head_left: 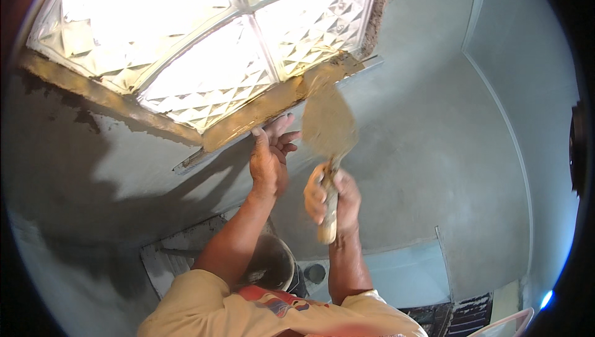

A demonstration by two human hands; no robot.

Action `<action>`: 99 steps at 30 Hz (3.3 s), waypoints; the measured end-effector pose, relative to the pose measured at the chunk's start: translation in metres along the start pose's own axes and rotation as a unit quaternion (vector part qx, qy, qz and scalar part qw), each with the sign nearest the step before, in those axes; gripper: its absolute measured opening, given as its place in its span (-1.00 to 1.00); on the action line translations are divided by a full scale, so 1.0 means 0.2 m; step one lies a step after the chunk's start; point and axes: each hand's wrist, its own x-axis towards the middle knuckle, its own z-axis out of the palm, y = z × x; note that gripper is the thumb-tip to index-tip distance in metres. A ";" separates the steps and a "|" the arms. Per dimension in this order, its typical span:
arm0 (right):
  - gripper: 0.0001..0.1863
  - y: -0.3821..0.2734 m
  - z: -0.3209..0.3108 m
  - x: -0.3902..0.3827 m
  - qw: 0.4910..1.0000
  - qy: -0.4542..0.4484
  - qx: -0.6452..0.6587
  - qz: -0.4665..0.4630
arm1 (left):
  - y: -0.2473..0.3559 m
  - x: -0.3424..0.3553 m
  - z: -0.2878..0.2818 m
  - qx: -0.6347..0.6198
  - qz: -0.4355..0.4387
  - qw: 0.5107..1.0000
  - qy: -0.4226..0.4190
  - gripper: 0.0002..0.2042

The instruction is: The person applies cement to the ceiling around a glass block window using a trowel and a straightedge. They repeatedly scoop cement from a bucket, spread it along the window perimeter, and smooth the surface with the straightedge.

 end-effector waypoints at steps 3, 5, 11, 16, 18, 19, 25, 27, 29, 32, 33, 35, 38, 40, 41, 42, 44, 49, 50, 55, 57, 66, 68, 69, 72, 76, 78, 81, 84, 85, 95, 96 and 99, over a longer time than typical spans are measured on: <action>-0.61 -0.14 0.03 0.15 0.997 0.031 -0.046 -0.055 | -0.01 0.00 0.01 0.000 0.015 1.000 -0.014 -0.20; -0.60 -0.19 0.02 0.22 0.991 0.058 -0.095 -0.073 | 0.00 0.00 0.01 0.006 0.013 1.000 -0.014 -0.20; -0.61 -0.25 -0.01 0.25 0.981 0.116 -0.136 -0.080 | -0.02 0.01 -0.02 0.000 0.006 0.999 -0.031 -0.19; -0.62 -0.26 -0.05 0.25 0.986 0.106 -0.092 -0.086 | 0.00 0.01 0.01 -0.005 0.006 1.000 -0.027 -0.20; -0.62 -0.26 -0.04 0.20 0.989 0.099 -0.064 -0.086 | -0.03 0.01 0.02 -0.007 0.003 1.000 -0.023 -0.20; -0.62 -0.23 -0.02 0.17 0.991 0.092 -0.049 -0.083 | -0.02 0.01 0.00 -0.005 0.006 1.000 -0.017 -0.20; -0.59 -0.20 -0.03 0.09 0.996 0.016 -0.016 -0.083 | -0.01 0.00 -0.01 0.002 0.021 0.999 -0.028 -0.21; -0.59 -0.26 -0.03 0.20 0.996 0.032 0.041 -0.072 | -0.01 0.01 0.01 -0.009 0.014 1.000 -0.020 -0.21; -0.59 -0.24 -0.06 0.24 0.996 0.041 0.052 -0.068 | -0.01 0.00 0.02 -0.012 0.006 1.000 -0.016 -0.20; -0.59 -0.16 -0.07 0.25 0.997 0.044 0.047 -0.043 | -0.01 0.01 0.01 -0.004 0.006 1.000 -0.018 -0.20; -0.59 -0.12 -0.07 0.22 0.997 0.045 0.046 -0.032 | -0.01 0.01 0.01 -0.005 0.010 1.000 -0.021 -0.20; -0.59 -0.05 -0.05 0.16 0.998 0.041 0.049 -0.003 | -0.03 0.01 -0.01 -0.007 0.018 1.000 -0.016 -0.19; -0.60 -0.03 -0.03 0.06 0.999 -0.004 0.027 0.032 | -0.05 0.02 -0.03 -0.010 0.017 1.000 -0.006 -0.15; -0.59 -0.05 -0.02 0.06 0.999 0.014 0.040 0.007 | -0.03 0.02 -0.04 -0.005 0.016 1.000 -0.010 -0.16; -0.59 -0.09 -0.02 0.10 0.999 0.018 0.047 -0.013 | -0.03 0.02 -0.03 -0.007 0.016 1.000 -0.009 -0.17; -0.58 -0.13 -0.03 0.13 0.998 0.027 0.051 -0.034 | -0.02 0.01 -0.01 -0.012 0.012 1.000 -0.010 -0.19; -0.60 -0.19 -0.05 0.22 0.997 0.012 0.062 -0.049 | -0.01 0.00 0.01 -0.010 0.010 1.000 -0.008 -0.19; -0.60 -0.17 -0.05 0.26 0.997 0.025 0.047 -0.049 | -0.01 0.01 0.00 -0.006 0.002 1.000 -0.003 -0.19; -0.60 -0.14 -0.04 0.25 0.998 0.026 0.049 -0.033 | -0.01 0.02 -0.01 0.000 0.009 1.000 -0.002 -0.17; -0.60 -0.06 0.01 0.13 0.999 0.002 0.032 0.021 | -0.03 0.02 -0.03 -0.007 0.019 1.000 -0.006 -0.17; -0.60 -0.08 0.01 0.12 0.999 -0.005 0.034 0.010 | -0.03 0.01 -0.02 -0.010 0.017 1.000 -0.007 -0.18; -0.59 -0.09 -0.03 0.19 0.999 0.029 0.045 0.006 | -0.01 -0.01 -0.03 0.037 -0.022 0.999 0.008 -0.17; -0.57 -0.02 0.00 0.16 0.999 0.034 0.033 0.021 | 0.00 -0.02 -0.05 0.050 -0.041 0.997 0.032 -0.16; -0.57 0.01 0.01 0.14 0.999 0.033 0.028 0.028 | 0.01 -0.03 -0.04 0.051 -0.051 0.996 0.050 -0.16; -0.57 0.06 0.03 0.12 0.997 0.017 0.030 0.064 | 0.03 -0.04 0.01 0.033 -0.047 0.993 0.103 -0.15; -0.59 0.08 0.06 0.05 0.996 0.002 0.022 0.085 | 0.06 -0.03 0.15 -0.025 -0.028 0.985 0.167 -0.13; -0.59 0.03 0.07 0.04 0.998 0.010 0.008 0.067 | 0.03 -0.02 0.04 0.031 -0.032 0.992 0.120 -0.12; -0.58 -0.13 -0.01 0.14 0.998 0.031 0.060 0.001 | 0.01 -0.02 -0.04 0.086 -0.047 0.992 0.083 -0.11; -0.58 -0.18 -0.08 0.18 0.997 0.047 0.046 -0.031 | -0.01 -0.01 -0.04 0.084 -0.051 0.992 0.079 -0.12; -0.58 -0.19 -0.10 0.19 0.998 0.050 0.029 -0.038 | -0.02 -0.01 -0.04 0.082 -0.051 0.992 0.075 -0.14; -0.57 -0.05 -0.07 0.05 0.997 0.014 0.048 0.054 | 0.01 -0.03 -0.05 0.094 -0.041 0.992 0.073 -0.08; -0.57 -0.09 -0.10 0.09 0.997 0.011 0.067 0.037 | 0.00 -0.04 -0.06 0.093 -0.044 0.992 0.073 -0.08; -0.58 -0.11 -0.13 0.14 0.998 0.018 0.056 0.032 | -0.03 -0.02 -0.07 0.084 -0.052 0.993 0.061 -0.11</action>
